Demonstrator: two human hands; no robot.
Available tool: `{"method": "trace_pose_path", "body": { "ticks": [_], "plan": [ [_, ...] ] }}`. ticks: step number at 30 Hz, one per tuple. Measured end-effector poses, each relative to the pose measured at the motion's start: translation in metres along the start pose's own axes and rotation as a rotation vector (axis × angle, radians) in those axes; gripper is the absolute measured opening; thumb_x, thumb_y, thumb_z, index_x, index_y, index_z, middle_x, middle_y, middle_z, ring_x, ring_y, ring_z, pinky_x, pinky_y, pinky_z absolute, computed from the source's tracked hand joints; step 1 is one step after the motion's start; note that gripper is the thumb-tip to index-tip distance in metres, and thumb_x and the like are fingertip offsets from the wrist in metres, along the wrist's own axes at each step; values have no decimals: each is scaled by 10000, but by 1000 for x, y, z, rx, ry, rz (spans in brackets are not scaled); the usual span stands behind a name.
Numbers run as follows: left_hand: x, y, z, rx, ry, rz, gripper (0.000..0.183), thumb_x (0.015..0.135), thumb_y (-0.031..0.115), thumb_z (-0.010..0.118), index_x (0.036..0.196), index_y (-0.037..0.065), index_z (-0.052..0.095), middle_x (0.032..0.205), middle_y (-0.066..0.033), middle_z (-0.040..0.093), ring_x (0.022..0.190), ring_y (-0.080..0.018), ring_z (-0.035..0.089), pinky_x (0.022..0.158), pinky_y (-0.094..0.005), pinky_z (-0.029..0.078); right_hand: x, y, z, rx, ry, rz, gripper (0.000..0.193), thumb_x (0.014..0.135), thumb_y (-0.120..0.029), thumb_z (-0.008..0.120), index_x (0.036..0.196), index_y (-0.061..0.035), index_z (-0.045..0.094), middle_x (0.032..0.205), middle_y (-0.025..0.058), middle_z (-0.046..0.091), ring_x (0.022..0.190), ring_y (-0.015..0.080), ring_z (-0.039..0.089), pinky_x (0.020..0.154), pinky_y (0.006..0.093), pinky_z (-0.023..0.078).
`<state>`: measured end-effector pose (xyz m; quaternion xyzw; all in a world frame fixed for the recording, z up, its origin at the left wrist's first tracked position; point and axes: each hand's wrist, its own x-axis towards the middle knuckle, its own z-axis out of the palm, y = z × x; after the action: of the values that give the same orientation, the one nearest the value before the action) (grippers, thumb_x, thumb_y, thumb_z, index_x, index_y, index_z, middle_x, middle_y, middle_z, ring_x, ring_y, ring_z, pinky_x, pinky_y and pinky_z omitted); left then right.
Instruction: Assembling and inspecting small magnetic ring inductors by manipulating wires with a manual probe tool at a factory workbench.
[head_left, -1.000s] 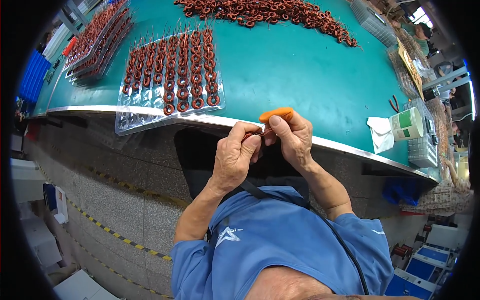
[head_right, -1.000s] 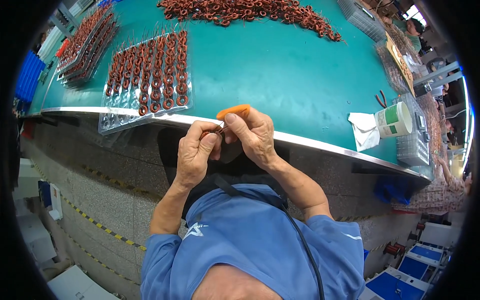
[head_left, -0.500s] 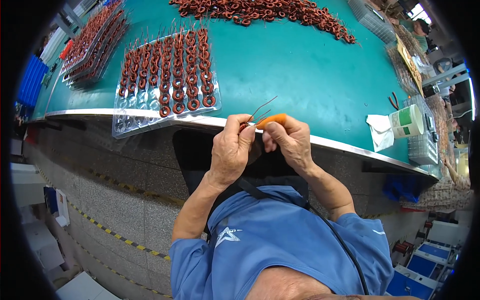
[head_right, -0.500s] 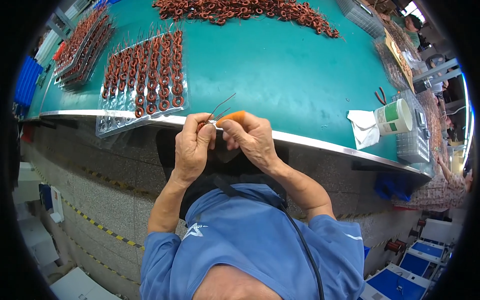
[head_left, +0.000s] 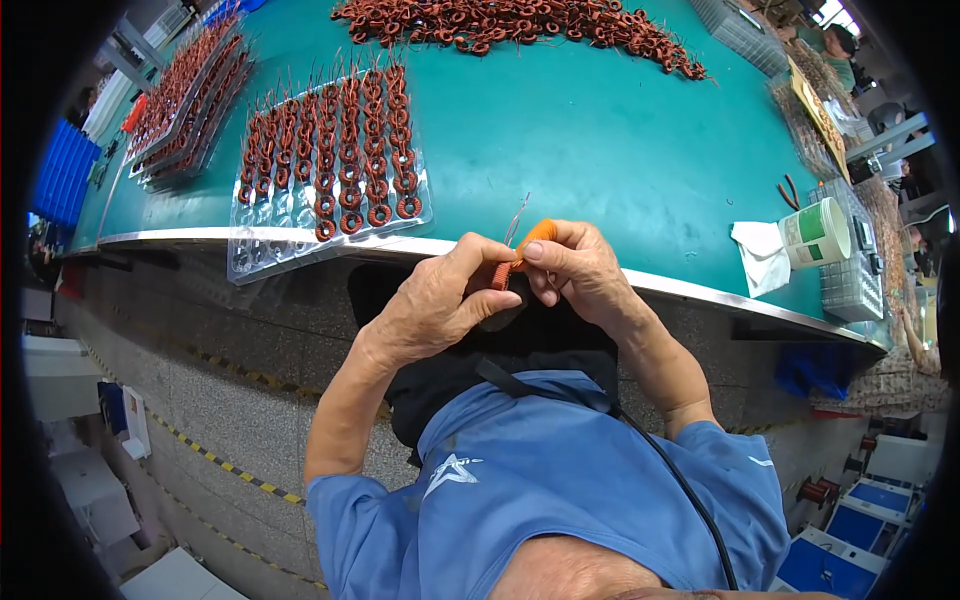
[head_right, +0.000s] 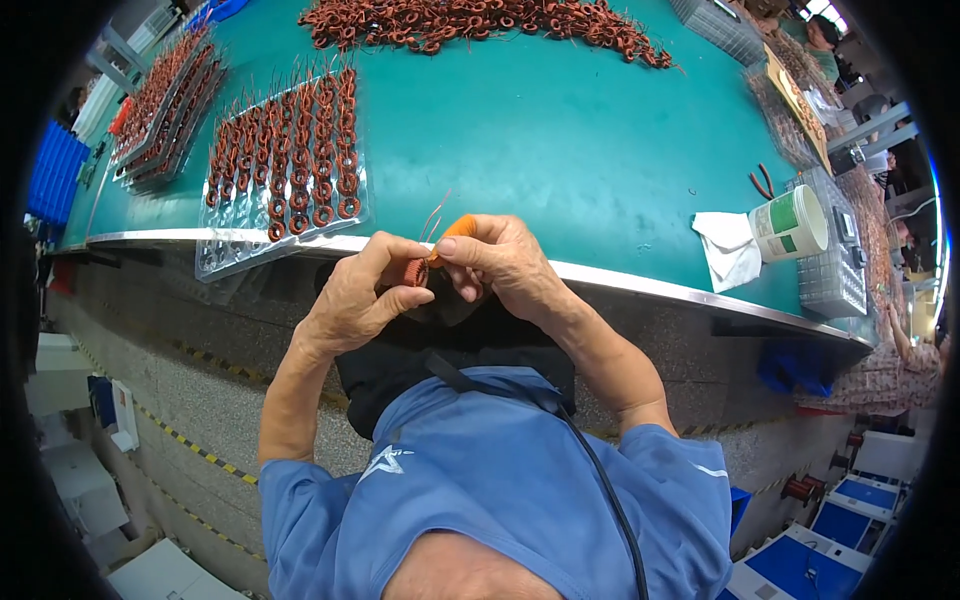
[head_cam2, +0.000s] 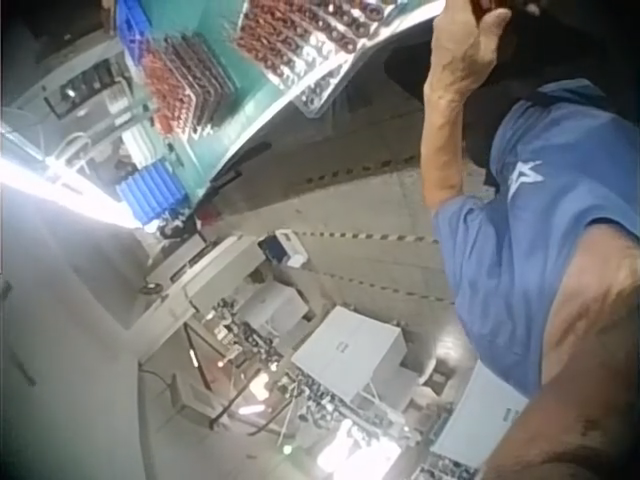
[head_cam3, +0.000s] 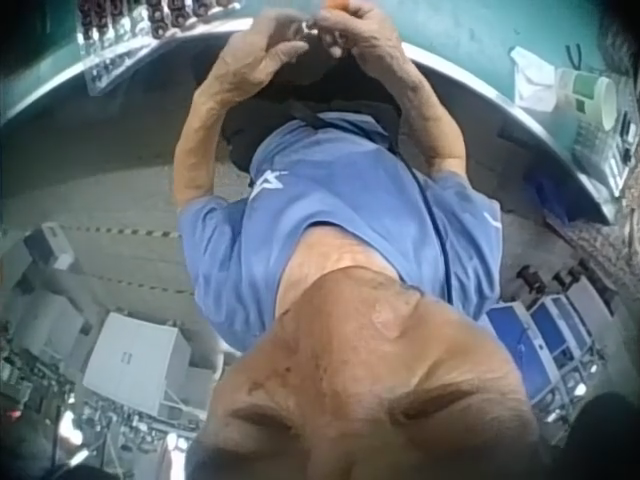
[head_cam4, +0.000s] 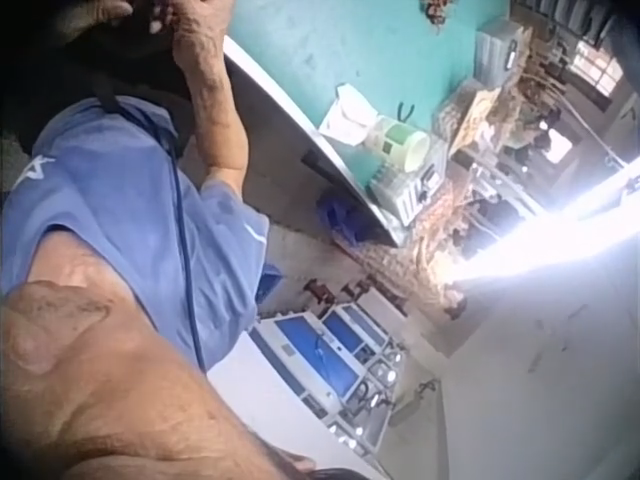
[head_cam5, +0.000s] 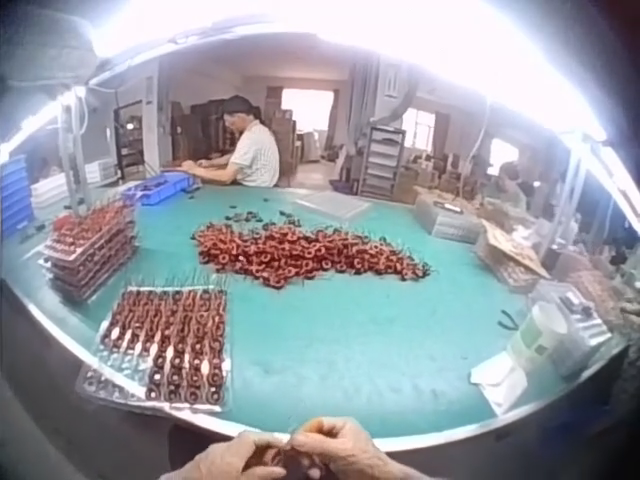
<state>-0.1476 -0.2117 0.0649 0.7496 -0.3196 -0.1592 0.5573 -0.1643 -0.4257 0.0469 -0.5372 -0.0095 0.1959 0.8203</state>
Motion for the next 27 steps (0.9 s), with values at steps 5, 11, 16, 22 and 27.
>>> {"method": "trace_pose_path", "body": {
  "ticks": [5, 11, 16, 22, 27],
  "plan": [
    [7, 5, -1, 401, -79, 297, 271, 822, 101, 684, 1022, 37, 513, 841, -109, 567, 789, -289, 616, 681, -378, 509, 0, -6, -5, -124, 9, 38, 235, 855, -261, 703, 825, -33, 655, 634, 18, 589, 510, 76, 538, 461, 210, 392],
    [5, 0, 4, 795, -40, 414, 325, 755, -13, 701, 1035, 6, 536, 880, -117, 561, 752, -271, 618, 660, -358, 513, 0, -6, -7, -249, 31, 65, 246, 852, -261, 702, 814, -24, 650, 628, 16, 579, 512, 76, 528, 465, 217, 398],
    [2, -4, 13, 574, 64, 330, 280, 794, 32, 689, 1014, 6, 519, 854, -127, 555, 753, -275, 620, 657, -350, 517, 1, -10, -7, -274, 30, 52, 252, 855, -253, 696, 814, -10, 643, 606, 15, 561, 493, 79, 488, 456, 222, 376],
    [1, -10, 22, 150, 196, 126, 277, 855, 97, 687, 1036, -4, 504, 829, -114, 601, 732, -219, 645, 639, -315, 527, -5, -10, 7, -332, 132, -102, 248, 847, -242, 705, 798, -8, 637, 624, 24, 576, 488, 70, 462, 430, 225, 341],
    [4, -25, 38, -674, 186, 187, 302, 940, 110, 596, 1162, 0, 422, 831, -94, 595, 718, -156, 617, 662, -274, 525, 1, -7, 5, 73, 93, -88, 203, 839, -196, 702, 793, -11, 630, 684, 34, 607, 466, 44, 414, 395, 199, 300]
  ]
}}
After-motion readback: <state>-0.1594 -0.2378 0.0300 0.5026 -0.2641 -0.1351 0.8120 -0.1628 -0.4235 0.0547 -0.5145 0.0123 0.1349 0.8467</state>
